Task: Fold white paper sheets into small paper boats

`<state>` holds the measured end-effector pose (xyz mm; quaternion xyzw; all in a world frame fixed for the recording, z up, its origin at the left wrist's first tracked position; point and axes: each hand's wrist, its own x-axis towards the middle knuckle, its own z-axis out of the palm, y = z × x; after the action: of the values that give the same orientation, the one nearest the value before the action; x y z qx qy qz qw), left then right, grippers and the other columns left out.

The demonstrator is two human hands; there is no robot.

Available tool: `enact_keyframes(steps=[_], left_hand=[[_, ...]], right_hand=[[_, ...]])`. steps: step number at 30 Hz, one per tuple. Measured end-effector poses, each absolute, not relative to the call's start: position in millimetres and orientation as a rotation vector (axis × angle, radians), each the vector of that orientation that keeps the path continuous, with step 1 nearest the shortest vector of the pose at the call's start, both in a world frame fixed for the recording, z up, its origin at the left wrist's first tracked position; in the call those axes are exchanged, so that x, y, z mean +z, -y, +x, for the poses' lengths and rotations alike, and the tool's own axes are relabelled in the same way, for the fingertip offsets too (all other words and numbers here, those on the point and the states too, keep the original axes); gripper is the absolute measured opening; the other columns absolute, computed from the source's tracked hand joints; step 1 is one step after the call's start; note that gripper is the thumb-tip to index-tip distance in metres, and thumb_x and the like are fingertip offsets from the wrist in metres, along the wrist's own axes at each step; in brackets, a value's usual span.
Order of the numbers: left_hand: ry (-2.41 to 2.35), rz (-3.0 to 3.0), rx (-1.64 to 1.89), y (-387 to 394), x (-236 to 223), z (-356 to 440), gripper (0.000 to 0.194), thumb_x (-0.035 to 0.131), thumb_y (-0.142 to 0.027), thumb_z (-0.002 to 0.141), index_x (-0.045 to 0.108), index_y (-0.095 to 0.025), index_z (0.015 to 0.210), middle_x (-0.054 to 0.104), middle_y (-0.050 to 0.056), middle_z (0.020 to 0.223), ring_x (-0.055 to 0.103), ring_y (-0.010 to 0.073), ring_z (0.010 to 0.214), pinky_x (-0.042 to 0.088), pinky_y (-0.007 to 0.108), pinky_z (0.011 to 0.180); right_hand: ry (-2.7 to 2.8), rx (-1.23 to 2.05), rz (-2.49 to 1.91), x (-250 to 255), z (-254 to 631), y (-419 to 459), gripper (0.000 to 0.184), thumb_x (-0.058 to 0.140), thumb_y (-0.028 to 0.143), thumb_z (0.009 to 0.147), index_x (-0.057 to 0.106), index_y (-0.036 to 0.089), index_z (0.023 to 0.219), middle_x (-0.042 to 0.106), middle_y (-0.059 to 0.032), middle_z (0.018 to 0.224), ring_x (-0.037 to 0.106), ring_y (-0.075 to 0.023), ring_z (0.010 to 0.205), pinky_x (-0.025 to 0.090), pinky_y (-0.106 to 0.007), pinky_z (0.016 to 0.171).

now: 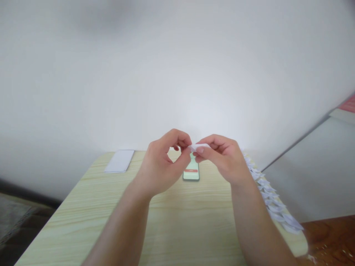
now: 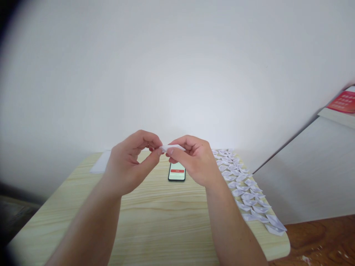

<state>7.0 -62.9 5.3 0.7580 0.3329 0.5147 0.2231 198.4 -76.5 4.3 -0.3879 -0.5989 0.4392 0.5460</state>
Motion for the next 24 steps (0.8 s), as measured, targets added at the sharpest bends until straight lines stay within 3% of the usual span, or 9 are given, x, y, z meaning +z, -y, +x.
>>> enact_keyframes(steps=[7, 15, 21, 24], left_hand=[[-0.966, 2.061, 1.258, 59, 7, 2, 0.012, 0.066, -0.032, 0.096, 0.073, -0.022, 0.097, 0.071, 0.001, 0.086, 0.063, 0.0155, 0.08, 0.049, 0.027, 0.071], [-1.022, 2.139, 1.243, 60, 10, 1, 0.012, 0.063, -0.024, 0.096, 0.07, -0.022, 0.087, 0.065, -0.003, 0.076, 0.058, 0.012, 0.072, 0.041, 0.024, 0.061], [-1.034, 2.192, 1.161, 71, 15, -7, 0.015, 0.063, -0.03, 0.097, 0.071, -0.022, 0.087, 0.068, -0.002, 0.078, 0.059, 0.013, 0.073, 0.042, 0.026, 0.063], [-1.016, 2.158, 1.095, 83, 16, -16, 0.018, 0.064, -0.034, 0.098, 0.073, -0.022, 0.087, 0.069, -0.002, 0.079, 0.059, 0.0138, 0.074, 0.043, 0.027, 0.066]], right_hand=[[1.489, 0.916, -0.936, 4, 199, 79, 0.017, 0.081, 0.036, 0.088, 0.078, 0.02, 0.093, 0.079, -0.0028, 0.079, 0.076, -0.018, 0.074, 0.06, -0.029, 0.066], [1.544, 0.839, -0.992, 4, 195, 81, 0.017, 0.078, 0.038, 0.09, 0.077, 0.022, 0.091, 0.078, -0.0016, 0.08, 0.075, -0.0184, 0.076, 0.06, -0.031, 0.07], [1.702, 0.586, -1.08, 9, 189, 96, 0.018, 0.072, 0.038, 0.095, 0.071, 0.022, 0.086, 0.074, 0.0008, 0.079, 0.066, -0.0139, 0.071, 0.052, -0.026, 0.065], [1.725, 0.731, -1.059, 9, 191, 108, 0.021, 0.073, 0.04, 0.094, 0.072, 0.02, 0.086, 0.075, -0.0002, 0.077, 0.067, -0.0137, 0.068, 0.051, -0.025, 0.061]])
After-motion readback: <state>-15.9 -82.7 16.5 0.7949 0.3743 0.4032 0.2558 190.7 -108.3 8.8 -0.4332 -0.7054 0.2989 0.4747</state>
